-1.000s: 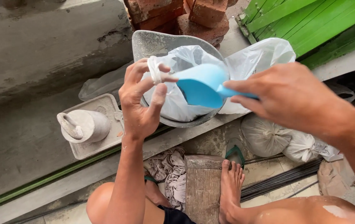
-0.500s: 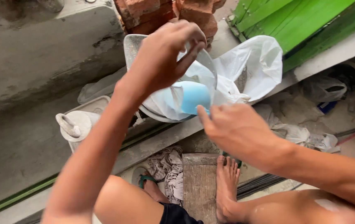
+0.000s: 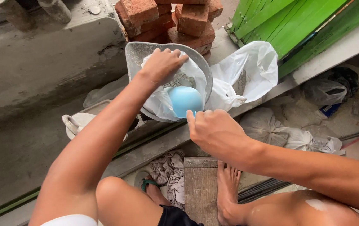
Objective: The person scoops cement from a white bag inside a bucket using a blue plastic scoop and transfers it into another white bag placed on the floor. The person repeatedly scoops and pours the material while holding the bags open with their hands.
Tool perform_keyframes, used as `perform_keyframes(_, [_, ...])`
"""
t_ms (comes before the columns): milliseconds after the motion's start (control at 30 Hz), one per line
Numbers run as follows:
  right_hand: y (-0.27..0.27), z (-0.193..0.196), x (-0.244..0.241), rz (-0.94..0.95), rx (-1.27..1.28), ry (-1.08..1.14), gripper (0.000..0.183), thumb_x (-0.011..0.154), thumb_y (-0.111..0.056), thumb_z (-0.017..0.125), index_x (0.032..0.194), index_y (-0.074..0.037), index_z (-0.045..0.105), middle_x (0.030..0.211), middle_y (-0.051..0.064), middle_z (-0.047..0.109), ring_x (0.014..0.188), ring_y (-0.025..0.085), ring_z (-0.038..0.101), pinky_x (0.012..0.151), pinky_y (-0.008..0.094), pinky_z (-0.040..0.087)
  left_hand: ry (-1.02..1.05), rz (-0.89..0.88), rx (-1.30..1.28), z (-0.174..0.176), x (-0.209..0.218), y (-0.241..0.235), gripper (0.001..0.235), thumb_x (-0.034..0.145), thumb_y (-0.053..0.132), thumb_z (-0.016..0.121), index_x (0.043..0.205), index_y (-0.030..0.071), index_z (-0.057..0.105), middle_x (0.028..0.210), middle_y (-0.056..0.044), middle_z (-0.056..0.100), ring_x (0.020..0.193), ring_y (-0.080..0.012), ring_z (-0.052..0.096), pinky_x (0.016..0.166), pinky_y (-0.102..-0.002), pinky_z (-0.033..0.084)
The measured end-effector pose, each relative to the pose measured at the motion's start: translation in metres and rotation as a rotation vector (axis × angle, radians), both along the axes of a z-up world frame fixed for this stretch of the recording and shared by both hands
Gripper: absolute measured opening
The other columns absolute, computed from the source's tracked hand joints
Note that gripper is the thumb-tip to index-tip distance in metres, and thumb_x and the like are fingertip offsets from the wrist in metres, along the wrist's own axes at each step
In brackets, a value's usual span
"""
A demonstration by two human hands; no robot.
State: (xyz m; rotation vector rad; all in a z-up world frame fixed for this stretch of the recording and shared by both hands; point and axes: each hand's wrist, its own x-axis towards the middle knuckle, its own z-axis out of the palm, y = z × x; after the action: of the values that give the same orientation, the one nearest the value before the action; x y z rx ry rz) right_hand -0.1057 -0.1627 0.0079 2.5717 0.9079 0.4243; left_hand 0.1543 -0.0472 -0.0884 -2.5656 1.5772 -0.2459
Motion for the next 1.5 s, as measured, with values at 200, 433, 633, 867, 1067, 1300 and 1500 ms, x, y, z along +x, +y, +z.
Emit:
perform_keyframes(200, [0.004,-0.002,0.0,-0.02,-0.001,0.014,0.016,0.075,-0.017,0.066,0.086,-0.006,0.064,0.055,0.001,0.048,0.044,0.013,0.049,0.039,0.027,0.038,-0.199,0.008,-0.014,-0.039,0.023,-0.019,0.018,0.084,0.016,0.071,0.102,0.018,0.075,0.099,-0.006,0.067,0.093,-0.0305,0.059,0.076,-0.051,0.045])
perform_keyframes(433, [0.003,-0.007,0.003,-0.16,0.109,0.18,0.014,0.083,-0.003,0.063,0.09,-0.014,0.058,0.061,-0.003,0.056,0.046,0.016,0.059,0.037,0.034,0.037,-0.07,0.023,-0.004,0.042,0.006,-0.009,0.035,0.11,0.036,0.053,0.095,0.009,0.07,0.098,-0.003,0.068,0.101,-0.0282,0.056,0.083,-0.05,0.049])
perform_keyframes(633, [-0.007,-0.004,0.018,-0.17,0.116,0.199,0.019,0.078,0.002,0.066,0.084,-0.013,0.055,0.059,-0.003,0.056,0.044,0.02,0.06,0.037,0.036,0.038,-0.124,0.031,-0.579,0.104,-0.006,-0.022,0.008,0.097,0.019,0.068,0.09,0.014,0.068,0.089,0.0,0.068,0.085,-0.0273,0.054,0.07,-0.047,0.039])
perform_keyframes(867, [-0.019,0.033,0.032,-0.236,0.152,0.242,0.017,0.083,0.003,0.064,0.091,-0.011,0.058,0.061,0.0,0.061,0.045,0.027,0.065,0.037,0.042,0.046,-0.067,0.388,-0.366,0.115,-0.069,0.024,0.08,0.09,0.075,0.072,0.137,0.013,0.051,0.121,-0.013,0.054,0.103,-0.0361,0.052,0.075,-0.056,0.046])
perform_keyframes(1067, [-0.026,0.035,0.035,-0.242,0.111,0.215,0.03,0.081,0.0,0.066,0.109,-0.009,0.062,0.061,-0.003,0.06,0.047,0.026,0.065,0.036,0.041,0.045,0.346,0.778,-0.285,0.118,-0.11,0.067,0.084,0.087,0.07,0.073,0.141,0.011,0.048,0.13,-0.016,0.048,0.113,-0.0374,0.048,0.085,-0.06,0.049])
perform_keyframes(1300, [-0.034,0.015,0.047,-0.264,0.019,0.086,0.045,0.083,-0.008,0.065,0.127,-0.013,0.065,0.06,-0.007,0.055,0.044,0.014,0.057,0.04,0.03,0.043,0.793,0.887,-0.375,0.103,-0.141,0.102,0.052,0.088,0.044,0.068,0.129,0.015,0.054,0.083,0.0,0.075,0.085,-0.0287,0.071,0.082,-0.051,0.048])
perform_keyframes(1500, [-0.036,0.004,0.054,-0.278,0.317,0.281,0.029,0.099,-0.014,0.055,0.125,-0.01,0.067,0.06,0.004,0.061,0.051,0.023,0.065,0.05,0.038,0.053,1.098,0.66,-0.988,0.089,-0.149,0.122,0.014,0.1,0.022,0.057,0.106,0.013,0.067,0.075,-0.002,0.069,0.074,-0.0142,0.06,0.077,-0.034,0.053])
